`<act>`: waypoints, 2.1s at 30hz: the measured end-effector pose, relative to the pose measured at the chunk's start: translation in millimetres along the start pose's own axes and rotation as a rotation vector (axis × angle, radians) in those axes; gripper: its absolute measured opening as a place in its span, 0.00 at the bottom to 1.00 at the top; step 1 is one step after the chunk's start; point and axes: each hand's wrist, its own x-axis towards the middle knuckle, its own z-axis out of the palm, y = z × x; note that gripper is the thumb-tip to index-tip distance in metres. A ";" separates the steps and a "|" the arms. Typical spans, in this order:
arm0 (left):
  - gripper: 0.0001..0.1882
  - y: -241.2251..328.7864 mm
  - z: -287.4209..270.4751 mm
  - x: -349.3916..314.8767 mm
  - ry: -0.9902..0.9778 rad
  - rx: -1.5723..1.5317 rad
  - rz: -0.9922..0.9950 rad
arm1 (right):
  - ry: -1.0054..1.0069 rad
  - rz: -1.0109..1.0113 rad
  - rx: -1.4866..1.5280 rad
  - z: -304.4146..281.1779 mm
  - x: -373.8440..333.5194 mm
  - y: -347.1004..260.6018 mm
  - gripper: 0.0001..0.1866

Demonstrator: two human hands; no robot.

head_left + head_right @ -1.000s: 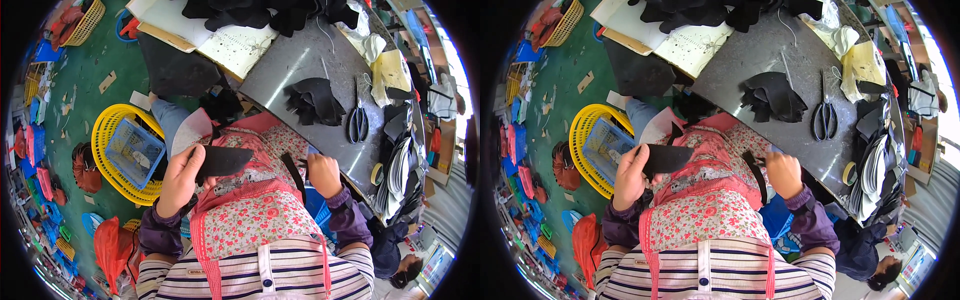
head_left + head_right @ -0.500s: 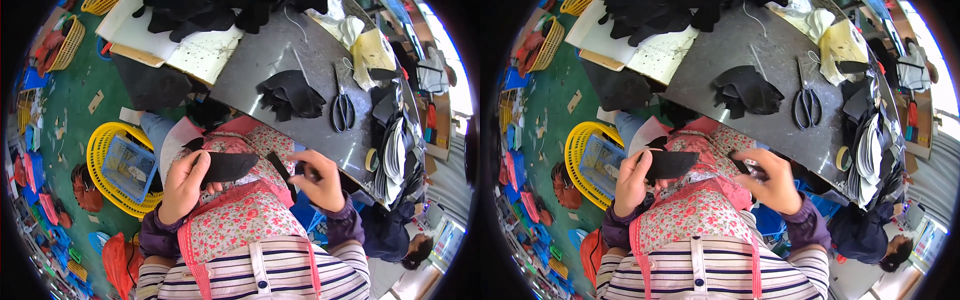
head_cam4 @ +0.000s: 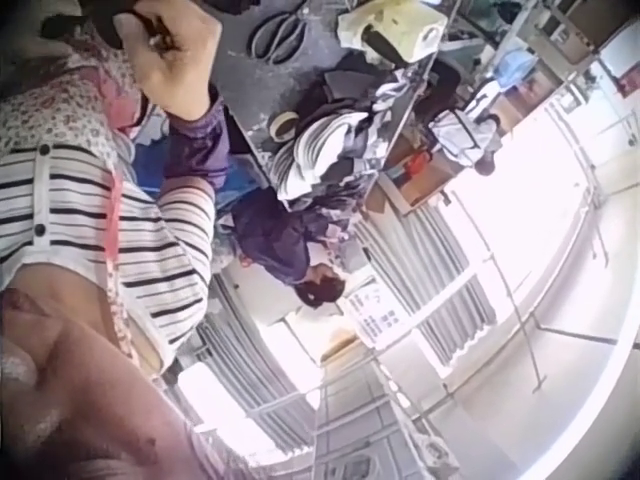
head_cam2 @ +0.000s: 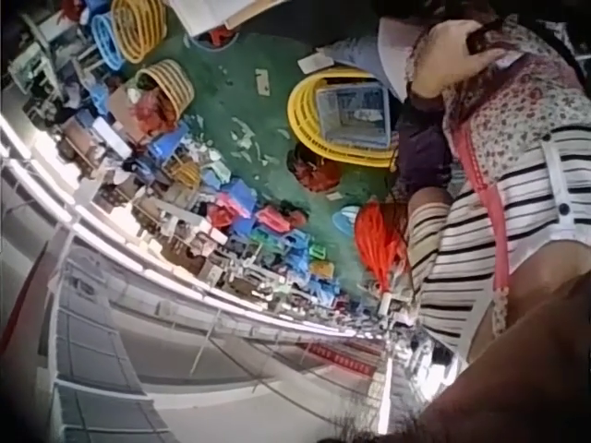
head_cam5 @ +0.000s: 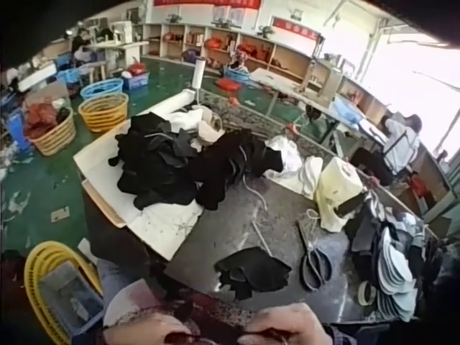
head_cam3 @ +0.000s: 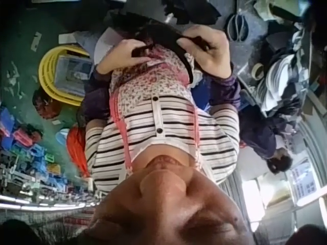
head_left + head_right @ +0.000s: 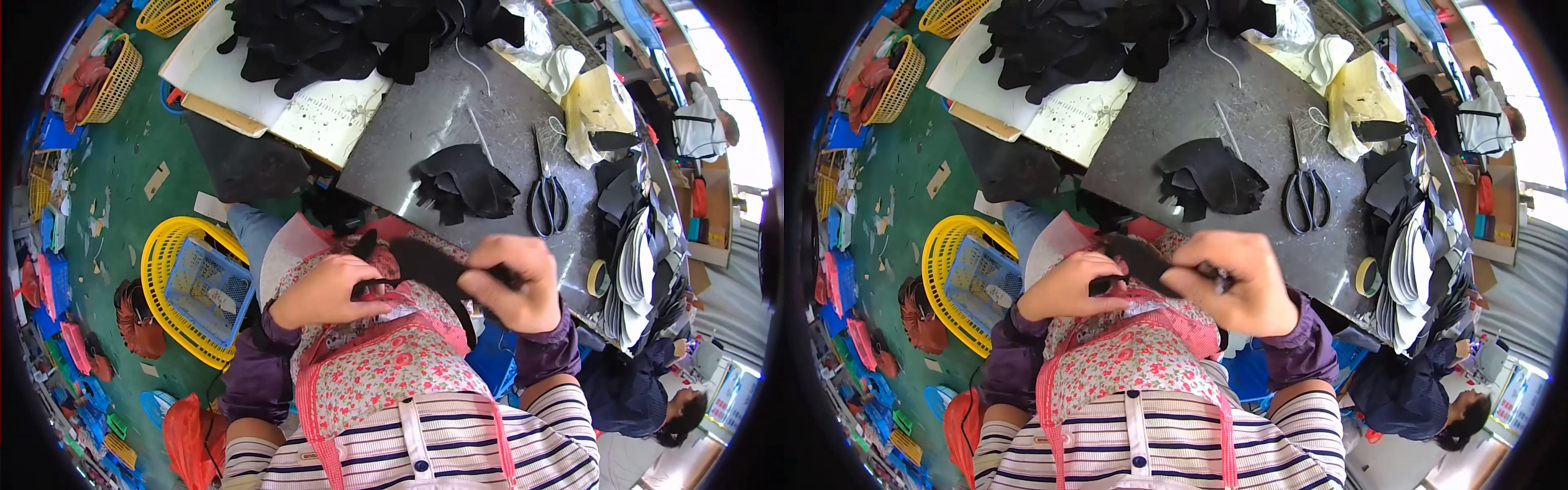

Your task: The person trims the edges of black fabric pieces using shears, places them into a blue basket, and then empties that basket into a yellow one. They then pick up a bundle of fabric wrapped in plastic and resume trimming more fabric pieces.

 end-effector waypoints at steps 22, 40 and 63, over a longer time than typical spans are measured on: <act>0.13 14.7 12.0 42.9 0.506 -0.341 -0.395 | -0.065 0.632 -0.877 -7.3 -185.4 90.6 0.03; 0.08 19.9 17.4 54.6 0.536 -0.298 -0.342 | -0.245 0.471 -0.201 -17.5 -41.8 29.7 0.16; 0.06 14.2 22.2 80.3 0.365 -0.543 -0.067 | 0.073 0.002 -1.107 -15.7 5.7 26.7 0.19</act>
